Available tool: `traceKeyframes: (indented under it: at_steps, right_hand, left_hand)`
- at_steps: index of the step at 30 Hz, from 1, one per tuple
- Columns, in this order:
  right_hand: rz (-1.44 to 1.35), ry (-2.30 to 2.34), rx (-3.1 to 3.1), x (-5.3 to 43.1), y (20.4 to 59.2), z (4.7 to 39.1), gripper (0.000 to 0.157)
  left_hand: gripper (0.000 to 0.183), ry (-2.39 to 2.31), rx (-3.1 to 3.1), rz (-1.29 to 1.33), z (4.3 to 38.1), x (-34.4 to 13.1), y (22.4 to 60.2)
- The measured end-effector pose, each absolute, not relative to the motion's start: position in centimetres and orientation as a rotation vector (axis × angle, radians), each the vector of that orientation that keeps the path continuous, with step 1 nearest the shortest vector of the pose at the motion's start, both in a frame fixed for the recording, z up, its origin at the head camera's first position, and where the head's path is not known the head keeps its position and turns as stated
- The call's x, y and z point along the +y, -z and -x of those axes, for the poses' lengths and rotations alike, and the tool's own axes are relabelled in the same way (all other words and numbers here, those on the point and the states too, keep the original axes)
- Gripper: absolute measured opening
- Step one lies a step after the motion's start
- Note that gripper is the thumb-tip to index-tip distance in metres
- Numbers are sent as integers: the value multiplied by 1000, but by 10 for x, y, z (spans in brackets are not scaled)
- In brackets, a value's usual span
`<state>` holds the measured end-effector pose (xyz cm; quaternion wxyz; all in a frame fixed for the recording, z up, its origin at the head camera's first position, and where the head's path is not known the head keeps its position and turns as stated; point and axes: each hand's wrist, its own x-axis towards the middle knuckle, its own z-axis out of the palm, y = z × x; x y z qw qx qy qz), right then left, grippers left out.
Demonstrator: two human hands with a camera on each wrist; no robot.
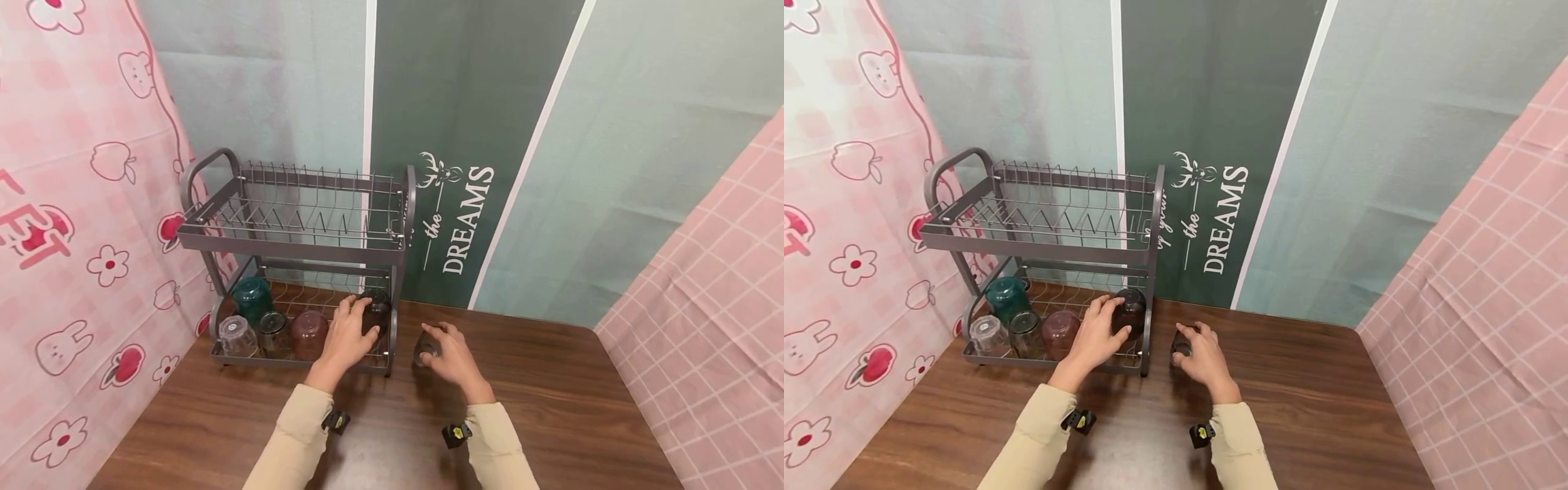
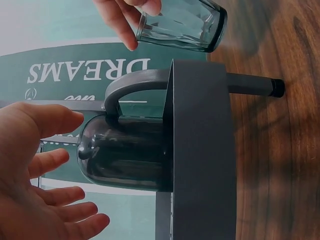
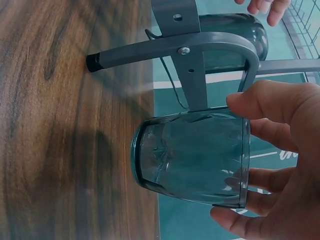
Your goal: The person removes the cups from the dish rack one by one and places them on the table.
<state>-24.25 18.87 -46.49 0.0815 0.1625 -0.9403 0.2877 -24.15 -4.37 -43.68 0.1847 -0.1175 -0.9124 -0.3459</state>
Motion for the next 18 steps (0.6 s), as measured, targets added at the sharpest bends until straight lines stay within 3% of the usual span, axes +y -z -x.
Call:
traceKeyframes:
  at_steps: [18]
  right_hand:
    - [-511, -770, -2865, 184, 465, 269, 55]
  left_hand:
    - [60, 883, -2701, 284, 258, -36, 424]
